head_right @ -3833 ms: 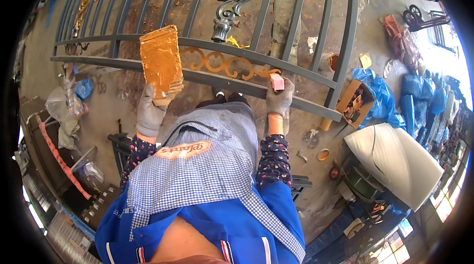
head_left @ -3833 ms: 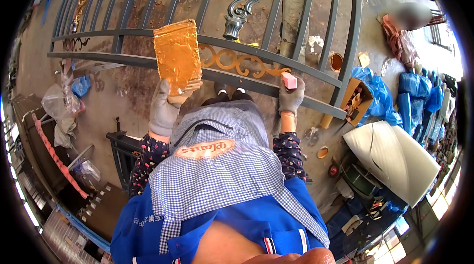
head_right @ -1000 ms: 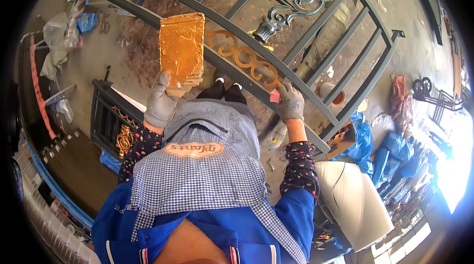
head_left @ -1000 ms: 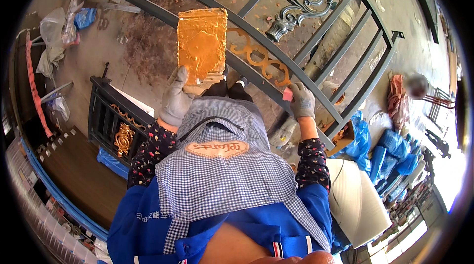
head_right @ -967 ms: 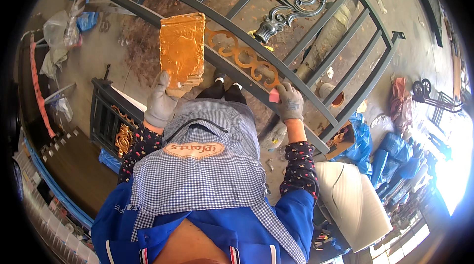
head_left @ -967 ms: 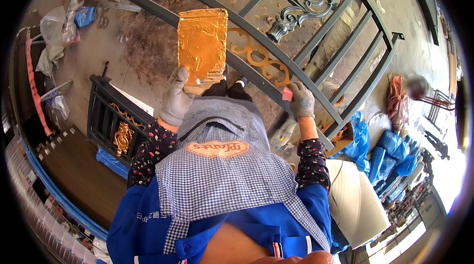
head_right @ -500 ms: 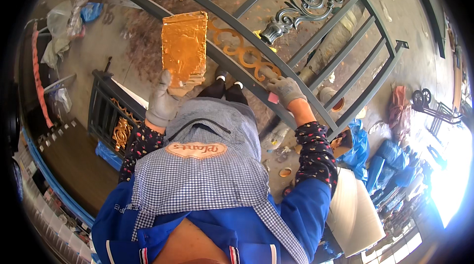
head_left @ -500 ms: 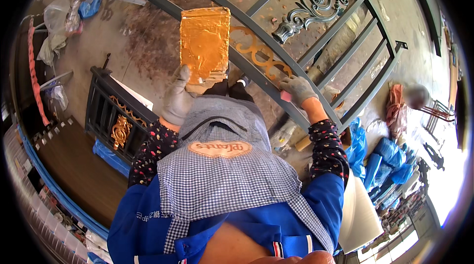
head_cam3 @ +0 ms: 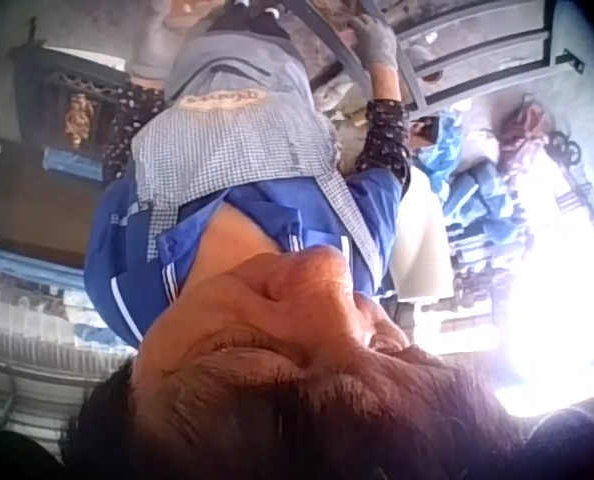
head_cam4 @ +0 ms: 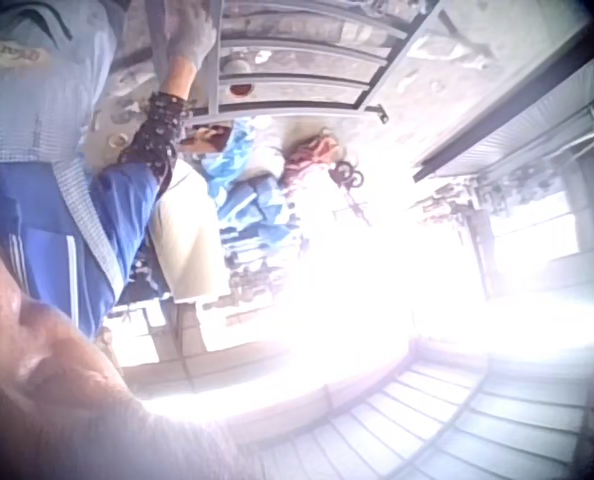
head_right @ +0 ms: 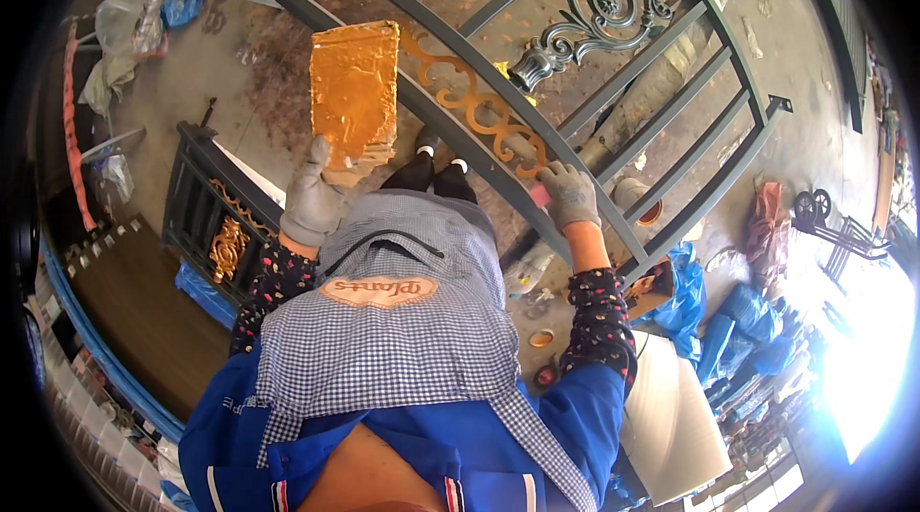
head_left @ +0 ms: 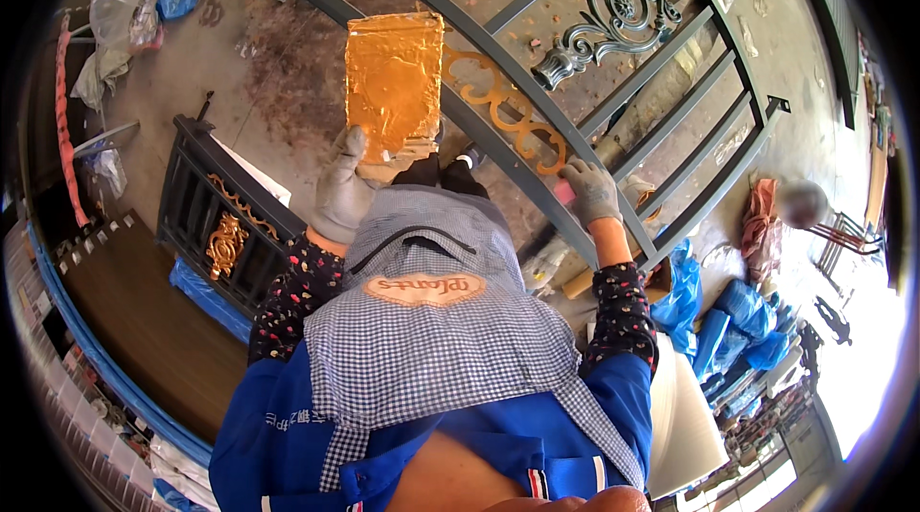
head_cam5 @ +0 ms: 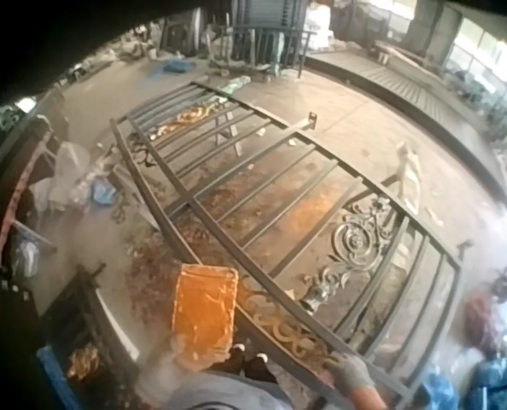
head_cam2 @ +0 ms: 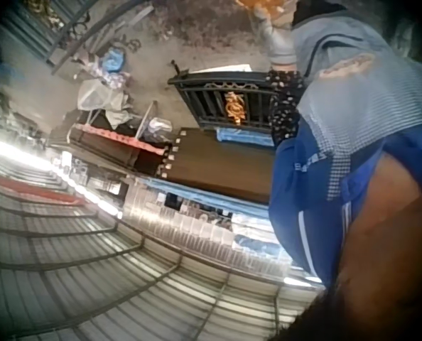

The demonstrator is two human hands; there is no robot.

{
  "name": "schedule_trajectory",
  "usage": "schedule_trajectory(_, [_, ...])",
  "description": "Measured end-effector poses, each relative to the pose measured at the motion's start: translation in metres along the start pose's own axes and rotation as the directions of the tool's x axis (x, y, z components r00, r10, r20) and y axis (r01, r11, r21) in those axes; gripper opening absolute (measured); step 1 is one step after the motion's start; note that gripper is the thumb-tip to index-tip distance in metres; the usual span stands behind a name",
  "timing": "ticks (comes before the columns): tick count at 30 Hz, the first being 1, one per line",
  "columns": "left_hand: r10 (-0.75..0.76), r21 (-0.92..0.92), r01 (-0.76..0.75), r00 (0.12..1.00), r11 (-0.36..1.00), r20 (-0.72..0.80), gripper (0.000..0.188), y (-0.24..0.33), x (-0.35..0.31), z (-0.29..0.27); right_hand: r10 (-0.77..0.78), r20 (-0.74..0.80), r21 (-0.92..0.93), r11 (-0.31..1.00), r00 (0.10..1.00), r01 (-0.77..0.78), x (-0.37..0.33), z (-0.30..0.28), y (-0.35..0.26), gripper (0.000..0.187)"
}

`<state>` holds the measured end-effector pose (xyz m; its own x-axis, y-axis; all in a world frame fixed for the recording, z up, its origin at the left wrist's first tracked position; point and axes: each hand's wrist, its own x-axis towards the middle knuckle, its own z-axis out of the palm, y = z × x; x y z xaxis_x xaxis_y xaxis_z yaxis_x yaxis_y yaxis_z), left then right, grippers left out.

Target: The person applies gold leaf to the ornate scrollwork of a metal gate using a pink sponge. They hold a stack of gold leaf sheets in one hand and carefully dab the sponge onto the decorative elements to transfer the gold material.

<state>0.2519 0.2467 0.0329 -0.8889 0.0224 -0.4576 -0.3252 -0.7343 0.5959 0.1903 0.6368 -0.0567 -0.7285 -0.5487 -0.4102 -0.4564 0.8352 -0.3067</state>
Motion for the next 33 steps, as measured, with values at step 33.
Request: schedule_trajectory(33, [0.023, -0.225, -0.05, 0.992, 0.973, -0.122, 0.061, -0.004, -0.018, -0.009, -0.091, -0.147, 0.242, 0.962, 0.985, 0.125, 0.058, -0.003, -0.025, 0.041])
